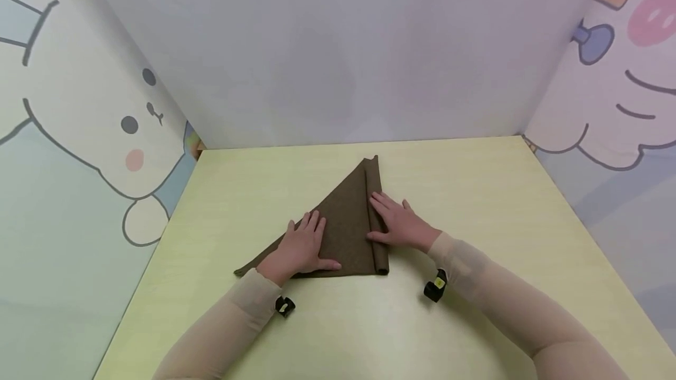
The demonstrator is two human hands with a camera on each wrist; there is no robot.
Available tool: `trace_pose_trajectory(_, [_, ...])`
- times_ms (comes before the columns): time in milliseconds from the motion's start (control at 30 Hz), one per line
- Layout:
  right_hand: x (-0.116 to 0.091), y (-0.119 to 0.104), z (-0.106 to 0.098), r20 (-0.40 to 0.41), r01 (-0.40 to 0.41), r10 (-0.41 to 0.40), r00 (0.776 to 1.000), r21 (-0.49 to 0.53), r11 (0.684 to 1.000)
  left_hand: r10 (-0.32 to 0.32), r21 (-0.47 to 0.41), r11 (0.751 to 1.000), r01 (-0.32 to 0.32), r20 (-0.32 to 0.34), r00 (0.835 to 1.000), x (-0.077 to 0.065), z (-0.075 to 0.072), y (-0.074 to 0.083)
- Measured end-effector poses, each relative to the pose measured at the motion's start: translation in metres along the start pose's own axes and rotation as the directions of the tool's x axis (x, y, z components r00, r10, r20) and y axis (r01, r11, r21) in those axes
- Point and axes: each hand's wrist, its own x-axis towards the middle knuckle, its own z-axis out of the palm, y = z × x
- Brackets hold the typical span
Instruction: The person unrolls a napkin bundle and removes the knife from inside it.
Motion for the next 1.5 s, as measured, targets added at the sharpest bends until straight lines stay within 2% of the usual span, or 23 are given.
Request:
trace_pose_trajectory(633, [-0.015, 0.011, 0.000, -0.035, -0.024, 0.026, 0.999, 0.059, 0.998, 0.020, 0.007, 1.000, -0.020, -0.060, 0.998, -0.005, 0.004, -0.005])
trace_pose_trajectory(1100, [-0.018, 0.016, 0.000, -0.038, -0.021, 0.023, 0.999, 0.069, 0.997, 0.014, 0.023, 1.000, -0.013, -0.042, 0.999, -0.005, 0.006, -0.008])
trace_pose_trajectory(1333, [-0.016, 0.014, -0.002, -0.056, -0.009, 0.014, 0.998, 0.081, 0.997, 0.040, 0.055, 0.998, -0.038, -0.028, 0.999, -0.003, -0.003, -0.001])
trace_pose_trajectory(1500, [-0.011, 0.007, -0.006, -0.073, 0.018, -0.012, 0.997, 0.083, 0.996, 0.033, 0.060, 0.998, -0.031, -0.032, 0.999, 0.001, -0.009, 0.005])
